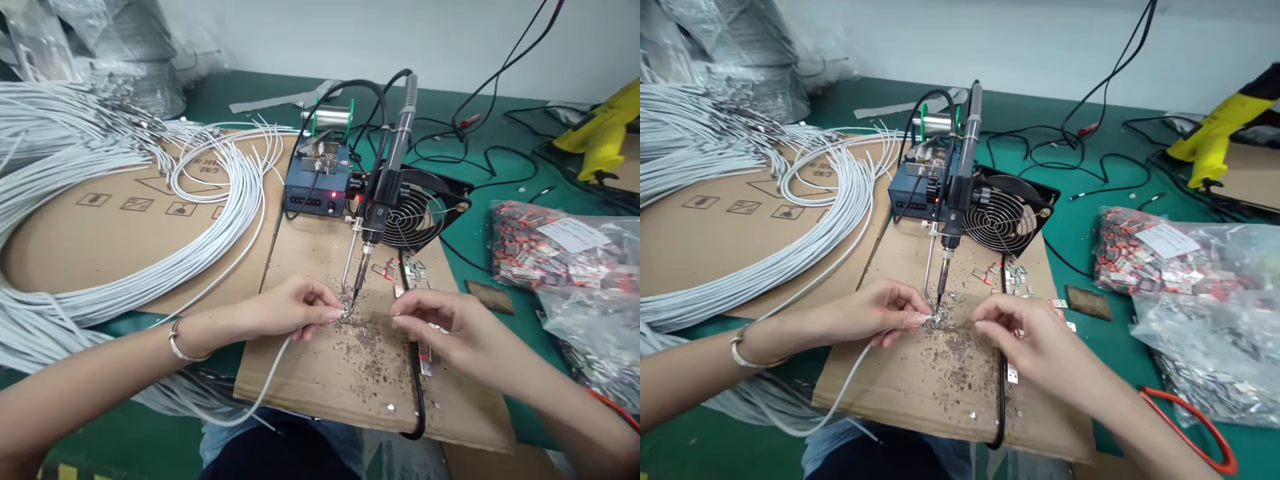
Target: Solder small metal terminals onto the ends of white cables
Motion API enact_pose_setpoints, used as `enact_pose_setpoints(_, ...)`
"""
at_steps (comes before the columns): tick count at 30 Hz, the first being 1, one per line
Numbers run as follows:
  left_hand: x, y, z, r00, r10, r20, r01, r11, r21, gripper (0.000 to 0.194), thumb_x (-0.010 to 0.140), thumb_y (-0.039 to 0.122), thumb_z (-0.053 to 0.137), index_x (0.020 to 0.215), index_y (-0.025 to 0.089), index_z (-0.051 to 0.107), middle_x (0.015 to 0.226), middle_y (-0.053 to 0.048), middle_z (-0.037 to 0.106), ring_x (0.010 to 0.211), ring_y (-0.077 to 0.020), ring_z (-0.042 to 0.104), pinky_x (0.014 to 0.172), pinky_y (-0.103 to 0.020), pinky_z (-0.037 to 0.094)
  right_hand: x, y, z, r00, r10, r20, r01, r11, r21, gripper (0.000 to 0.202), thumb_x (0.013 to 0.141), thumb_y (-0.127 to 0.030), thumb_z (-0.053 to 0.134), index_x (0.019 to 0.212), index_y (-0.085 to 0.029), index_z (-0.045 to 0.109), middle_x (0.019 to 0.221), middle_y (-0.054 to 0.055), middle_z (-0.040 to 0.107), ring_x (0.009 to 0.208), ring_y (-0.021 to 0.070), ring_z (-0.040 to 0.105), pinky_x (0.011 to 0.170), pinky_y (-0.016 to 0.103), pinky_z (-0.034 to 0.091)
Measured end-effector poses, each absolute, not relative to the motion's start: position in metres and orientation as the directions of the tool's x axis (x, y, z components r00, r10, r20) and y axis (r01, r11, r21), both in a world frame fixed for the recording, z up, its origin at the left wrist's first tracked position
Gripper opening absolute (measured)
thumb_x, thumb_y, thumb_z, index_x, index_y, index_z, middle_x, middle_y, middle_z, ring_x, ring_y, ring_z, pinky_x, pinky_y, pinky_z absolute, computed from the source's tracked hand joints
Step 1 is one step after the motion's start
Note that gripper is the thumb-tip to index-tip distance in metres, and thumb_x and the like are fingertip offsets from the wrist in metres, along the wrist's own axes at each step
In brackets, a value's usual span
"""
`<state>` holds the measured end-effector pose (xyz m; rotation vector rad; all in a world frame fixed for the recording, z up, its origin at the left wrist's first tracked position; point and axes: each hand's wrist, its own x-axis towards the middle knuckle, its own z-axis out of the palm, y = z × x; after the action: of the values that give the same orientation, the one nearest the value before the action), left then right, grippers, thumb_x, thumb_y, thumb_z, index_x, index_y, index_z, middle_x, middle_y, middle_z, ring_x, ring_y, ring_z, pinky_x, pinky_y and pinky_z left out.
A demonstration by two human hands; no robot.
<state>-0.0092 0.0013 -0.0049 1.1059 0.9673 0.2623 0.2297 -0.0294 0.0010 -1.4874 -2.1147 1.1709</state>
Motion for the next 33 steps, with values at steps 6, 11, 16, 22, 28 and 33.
enact_pose_setpoints(6,-0.010,0.001,-0.004,0.579,0.629,-0.519,0.227,0.486,0.844,0.007,0.083,0.016,0.058,0.078,0.012,0.060,0.042,0.009,0.051,0.033,-0.0033,0.045,0.034,-0.012,0.035,0.195,-0.031,-0.010,-0.337,0.905,-0.261,0.387,-0.119,-0.914,0.013,0.080,-0.027,0.059,0.070,-0.019,0.059,0.059,-0.002,0.055,0.053,0.0107,0.051,0.048,0.022,0.040)
enact_pose_setpoints(11,-0.009,0.003,-0.007,0.557,0.619,-0.553,0.209,0.540,0.815,0.007,0.083,0.013,0.058,0.078,0.011,0.063,0.039,0.009,0.051,0.031,-0.0036,0.045,0.035,-0.012,0.038,0.185,-0.026,-0.015,-0.269,0.855,-0.443,0.153,-0.416,-0.896,0.020,0.067,-0.032,0.073,0.070,-0.016,0.060,0.060,0.002,0.065,0.056,0.0138,0.064,0.055,0.024,0.055)
enact_pose_setpoints(16,-0.008,0.003,-0.008,0.532,0.625,-0.571,0.215,0.553,0.805,0.008,0.081,0.014,0.059,0.082,0.010,0.066,0.038,0.009,0.051,0.033,-0.0037,0.044,0.035,-0.012,0.037,0.181,-0.027,-0.016,-0.203,0.861,-0.467,0.017,-0.474,-0.880,0.025,0.060,-0.032,0.080,0.070,-0.016,0.064,0.062,0.002,0.068,0.057,0.0138,0.068,0.056,0.022,0.058)
enact_pose_setpoints(22,-0.005,0.003,-0.006,0.503,0.644,-0.576,0.234,0.540,0.808,0.007,0.077,0.015,0.062,0.078,0.011,0.069,0.045,0.007,0.054,0.035,-0.0043,0.046,0.034,-0.014,0.037,0.180,-0.026,-0.017,-0.205,0.862,-0.463,-0.065,-0.484,-0.873,0.023,0.061,-0.031,0.081,0.069,-0.016,0.066,0.061,0.003,0.069,0.057,0.0128,0.068,0.056,0.020,0.059)
enact_pose_setpoints(28,-0.004,0.004,-0.004,0.509,0.631,-0.586,0.238,0.551,0.800,0.008,0.077,0.018,0.063,0.077,0.012,0.068,0.043,0.008,0.051,0.036,-0.0047,0.046,0.035,-0.014,0.037,0.184,-0.027,-0.022,-0.243,0.858,-0.452,-0.091,-0.484,-0.870,0.019,0.067,-0.031,0.078,0.073,-0.017,0.067,0.066,0.004,0.072,0.061,0.0136,0.069,0.058,0.021,0.060)
enact_pose_setpoints(33,-0.003,0.004,-0.003,0.515,0.625,-0.586,0.245,0.548,0.800,0.008,0.077,0.019,0.063,0.075,0.012,0.065,0.049,0.007,0.053,0.036,-0.0032,0.045,0.034,-0.013,0.037,0.186,-0.027,-0.023,-0.258,0.849,-0.462,-0.082,-0.495,-0.865,0.015,0.070,-0.029,0.076,0.074,-0.017,0.068,0.072,0.005,0.074,0.059,0.0130,0.069,0.056,0.020,0.059)
